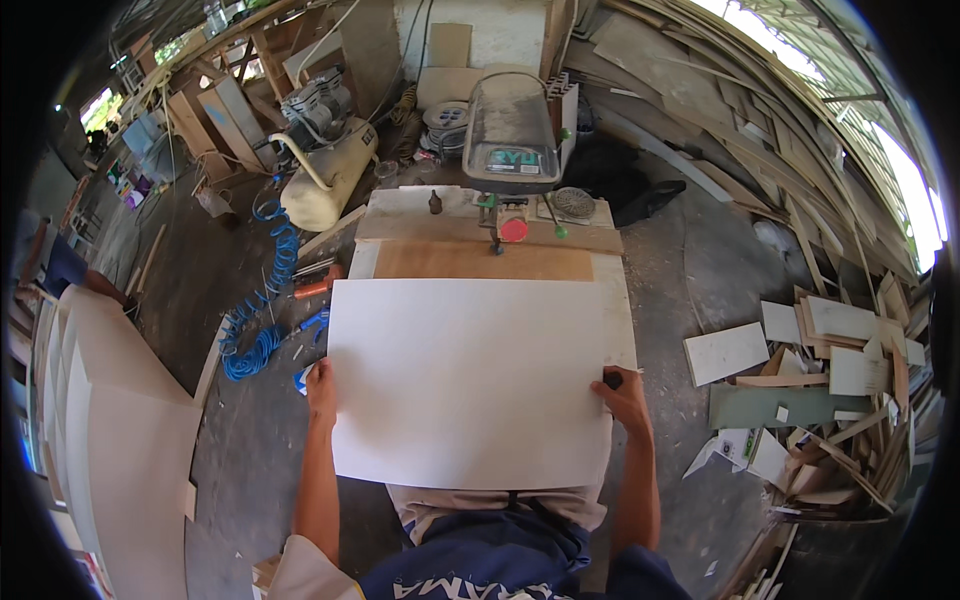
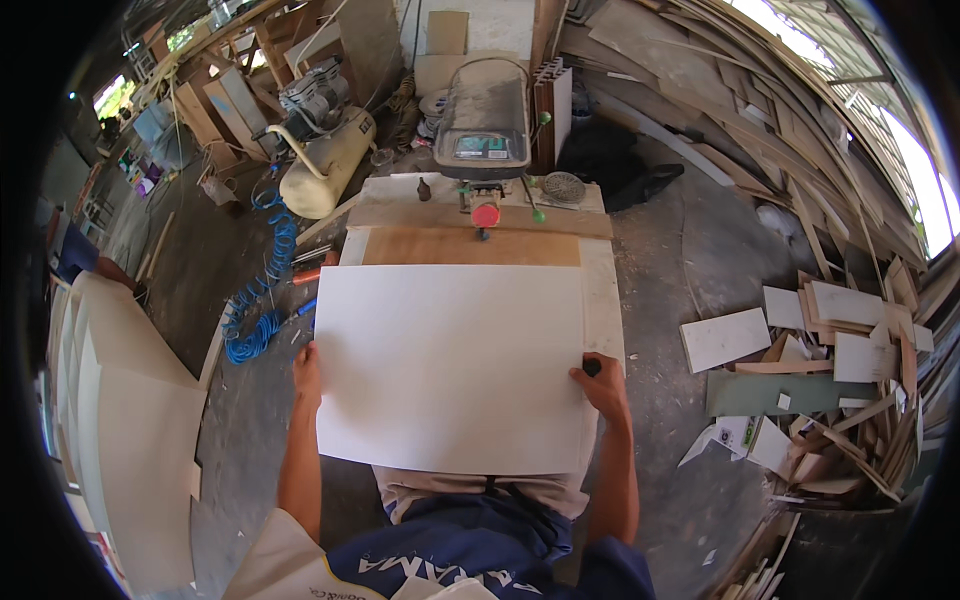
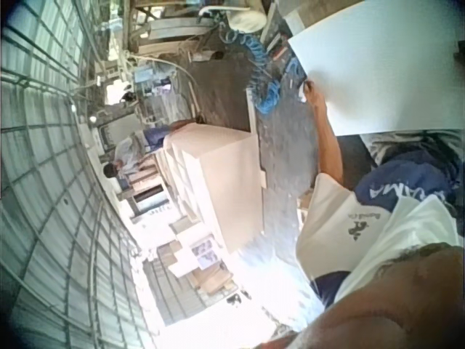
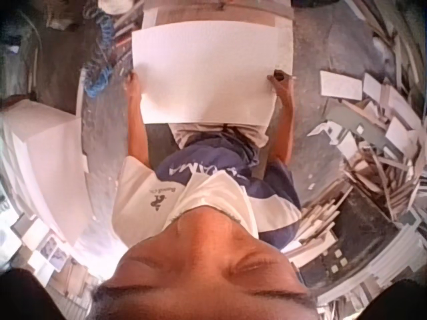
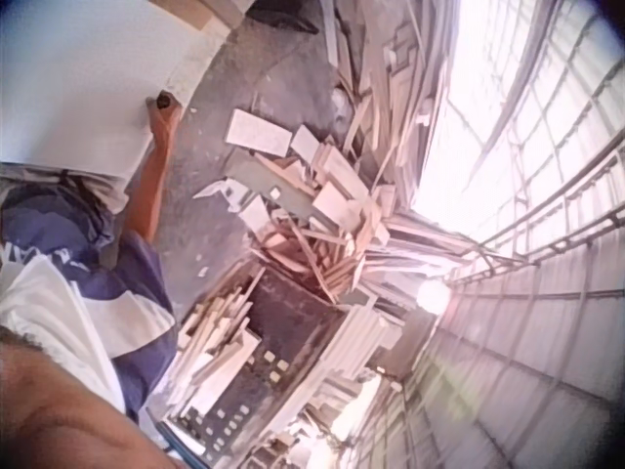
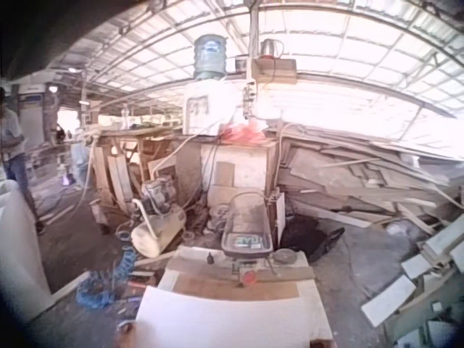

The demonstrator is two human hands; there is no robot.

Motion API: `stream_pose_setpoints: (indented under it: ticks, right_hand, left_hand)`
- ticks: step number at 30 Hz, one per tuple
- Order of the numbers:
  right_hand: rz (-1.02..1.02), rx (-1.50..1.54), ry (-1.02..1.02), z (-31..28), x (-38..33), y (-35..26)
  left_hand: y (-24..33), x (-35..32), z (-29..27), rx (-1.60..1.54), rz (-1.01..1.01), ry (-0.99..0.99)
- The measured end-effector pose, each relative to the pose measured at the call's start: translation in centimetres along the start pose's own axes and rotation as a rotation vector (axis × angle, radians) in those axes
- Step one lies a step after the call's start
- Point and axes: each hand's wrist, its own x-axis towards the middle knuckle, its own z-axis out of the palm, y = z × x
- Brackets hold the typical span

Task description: The person positions a white board under a drill press, lowers the drill to create multiple holes, and uses a handheld air blower to clear away sawdust.

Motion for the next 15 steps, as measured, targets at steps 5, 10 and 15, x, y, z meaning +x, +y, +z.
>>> stream_pose_setpoints:
  ticks: [5,10,15]
  right_hand:
    - [0.115,-0.104,-0.049,4.4,3.9,-1.0]
    - [0.052,-0.354,0.042,6.8,6.7,0.6]
    - [0.074,-0.455,0.093,9.3,7.8,1.8]
  left_hand:
    - [-5.3,7.5,-1.6,0.210,0.043,0.080]
    - [-4.4,8.6,0.6,0.467,0.069,0.068]
    - [-4.2,9.5,1.1,0.653,0.090,0.110]
